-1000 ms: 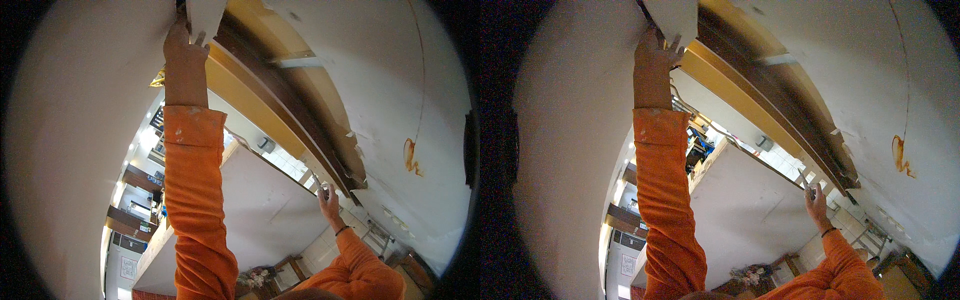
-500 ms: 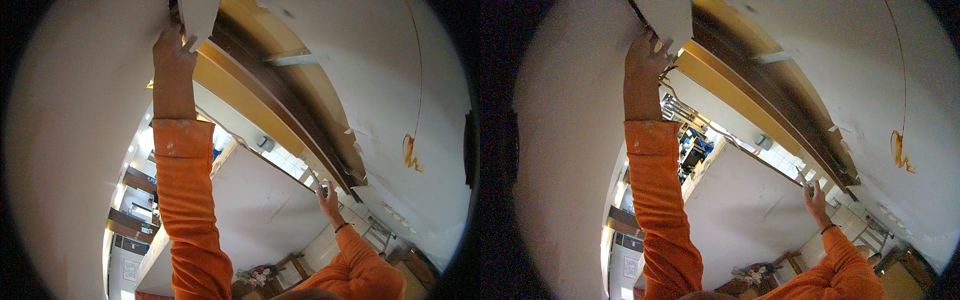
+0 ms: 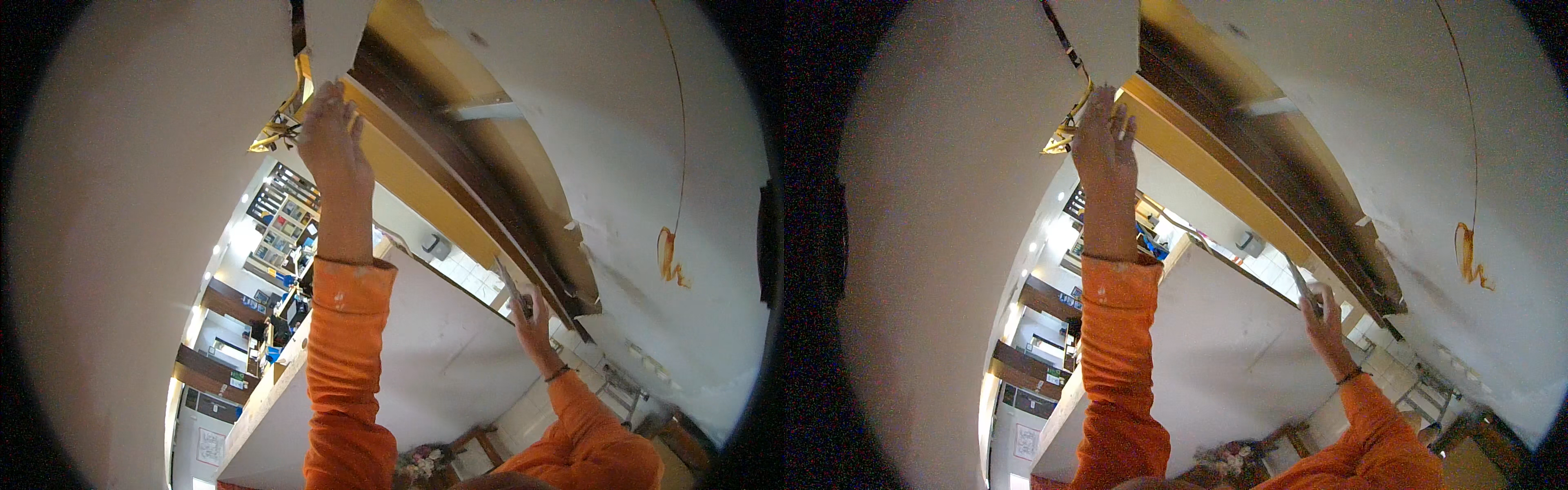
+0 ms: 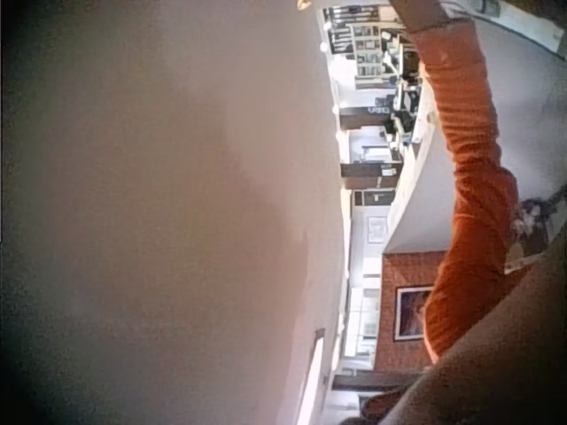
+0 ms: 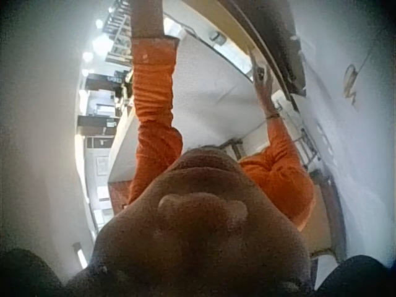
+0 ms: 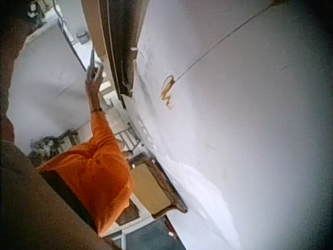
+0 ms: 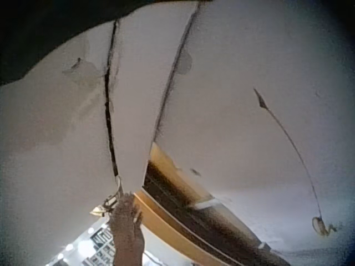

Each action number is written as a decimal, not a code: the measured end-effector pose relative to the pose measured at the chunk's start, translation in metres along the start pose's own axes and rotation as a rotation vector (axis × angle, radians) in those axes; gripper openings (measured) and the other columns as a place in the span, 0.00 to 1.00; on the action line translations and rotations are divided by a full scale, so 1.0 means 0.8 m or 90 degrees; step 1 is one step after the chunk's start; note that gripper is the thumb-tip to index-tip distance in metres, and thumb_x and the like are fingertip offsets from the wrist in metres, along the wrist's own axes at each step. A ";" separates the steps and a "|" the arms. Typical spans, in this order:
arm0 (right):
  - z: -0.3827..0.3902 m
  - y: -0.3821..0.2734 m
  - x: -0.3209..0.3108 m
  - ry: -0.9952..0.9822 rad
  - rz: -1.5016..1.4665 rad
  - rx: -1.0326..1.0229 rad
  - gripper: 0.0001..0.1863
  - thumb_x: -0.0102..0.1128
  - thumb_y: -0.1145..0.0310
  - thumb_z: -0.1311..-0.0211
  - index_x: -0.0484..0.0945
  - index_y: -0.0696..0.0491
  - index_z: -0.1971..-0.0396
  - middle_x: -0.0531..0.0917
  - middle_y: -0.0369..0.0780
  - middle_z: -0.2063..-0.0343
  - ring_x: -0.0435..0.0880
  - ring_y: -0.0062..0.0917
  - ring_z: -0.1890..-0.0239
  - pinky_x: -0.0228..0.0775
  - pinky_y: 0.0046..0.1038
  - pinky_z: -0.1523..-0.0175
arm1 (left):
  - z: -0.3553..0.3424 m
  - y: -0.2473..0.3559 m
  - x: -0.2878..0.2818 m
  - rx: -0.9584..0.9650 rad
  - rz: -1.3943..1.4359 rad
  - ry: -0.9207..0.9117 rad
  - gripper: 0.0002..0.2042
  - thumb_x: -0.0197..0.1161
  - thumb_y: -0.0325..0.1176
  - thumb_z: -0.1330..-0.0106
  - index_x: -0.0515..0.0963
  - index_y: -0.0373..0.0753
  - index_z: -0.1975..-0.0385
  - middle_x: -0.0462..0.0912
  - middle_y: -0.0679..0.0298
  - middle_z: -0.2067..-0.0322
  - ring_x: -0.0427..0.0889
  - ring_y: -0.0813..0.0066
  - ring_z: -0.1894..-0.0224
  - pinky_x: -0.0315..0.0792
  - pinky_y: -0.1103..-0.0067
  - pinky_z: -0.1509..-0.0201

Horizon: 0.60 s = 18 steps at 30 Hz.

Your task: The person uses a putty knife to scrape and remove material from a damaged ceiling area. They repeatedly apply pressure and scrape along the edges of the opening, occasionally adjusting their grip and position to reach different sections of the ceiling.

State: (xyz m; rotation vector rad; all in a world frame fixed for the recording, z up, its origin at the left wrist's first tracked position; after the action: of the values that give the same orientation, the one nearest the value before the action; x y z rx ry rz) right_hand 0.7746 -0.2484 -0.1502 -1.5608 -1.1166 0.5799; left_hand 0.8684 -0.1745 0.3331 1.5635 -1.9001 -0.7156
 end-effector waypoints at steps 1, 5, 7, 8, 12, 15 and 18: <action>-0.013 -0.035 0.005 -0.007 -0.010 -0.018 0.22 0.60 0.59 0.31 0.71 0.55 0.44 0.83 0.45 0.63 0.85 0.31 0.67 0.76 0.34 0.61 | 0.011 -0.011 -0.002 -0.033 0.064 -0.027 0.18 0.55 0.33 0.26 0.73 0.35 0.39 0.78 0.61 0.51 0.76 0.67 0.54 0.70 0.64 0.46; -0.077 -0.215 0.008 -0.037 -0.139 -0.249 0.20 0.59 0.66 0.30 0.73 0.59 0.43 0.82 0.45 0.53 0.83 0.24 0.56 0.77 0.25 0.54 | 0.043 -0.050 0.013 -0.183 0.107 -0.174 0.19 0.47 0.25 0.24 0.67 0.36 0.35 0.75 0.65 0.56 0.76 0.73 0.53 0.74 0.75 0.45; -0.095 -0.301 0.003 -0.045 -0.198 -0.287 0.18 0.62 0.69 0.32 0.75 0.60 0.46 0.83 0.46 0.53 0.84 0.24 0.58 0.77 0.26 0.54 | 0.053 -0.047 0.023 -0.214 0.157 -0.206 0.16 0.47 0.27 0.22 0.68 0.35 0.37 0.75 0.66 0.60 0.77 0.74 0.52 0.75 0.75 0.45; -0.104 -0.327 0.001 -0.016 -0.201 -0.339 0.17 0.62 0.69 0.33 0.76 0.59 0.47 0.83 0.46 0.54 0.85 0.26 0.59 0.77 0.28 0.54 | 0.056 -0.044 0.032 -0.213 0.172 -0.206 0.15 0.47 0.28 0.22 0.68 0.35 0.39 0.75 0.66 0.60 0.77 0.74 0.52 0.75 0.74 0.45; -0.126 -0.376 0.010 0.021 -0.200 -0.476 0.17 0.64 0.73 0.35 0.77 0.59 0.48 0.84 0.48 0.56 0.85 0.27 0.60 0.77 0.29 0.54 | 0.059 -0.035 0.036 -0.197 0.230 -0.214 0.11 0.49 0.33 0.21 0.71 0.36 0.46 0.77 0.64 0.59 0.78 0.70 0.51 0.76 0.68 0.42; -0.135 -0.387 0.017 0.041 -0.174 -0.476 0.17 0.63 0.74 0.36 0.76 0.61 0.48 0.84 0.48 0.56 0.85 0.25 0.59 0.77 0.27 0.53 | 0.050 -0.033 0.029 -0.190 0.244 -0.194 0.10 0.49 0.34 0.21 0.72 0.38 0.50 0.78 0.62 0.56 0.79 0.66 0.48 0.75 0.65 0.39; -0.142 -0.393 0.011 0.064 -0.173 -0.509 0.16 0.64 0.75 0.36 0.76 0.61 0.49 0.84 0.49 0.57 0.85 0.26 0.58 0.77 0.27 0.53 | 0.052 -0.028 0.029 -0.225 0.256 -0.164 0.10 0.50 0.34 0.22 0.73 0.38 0.50 0.80 0.59 0.52 0.79 0.64 0.45 0.75 0.65 0.38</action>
State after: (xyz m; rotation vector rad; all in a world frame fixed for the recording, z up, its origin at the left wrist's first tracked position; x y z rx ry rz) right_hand 0.7607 -0.3014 0.1795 -2.0168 -1.5531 -0.1675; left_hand 0.8500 -0.1991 0.2907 0.8716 -2.0456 -1.0342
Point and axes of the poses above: each hand's wrist, its own z-axis away from the middle knuckle, its own x-axis out of the palm, y = z × x, the point moved 9 cm from there along -z, towards the middle knuckle
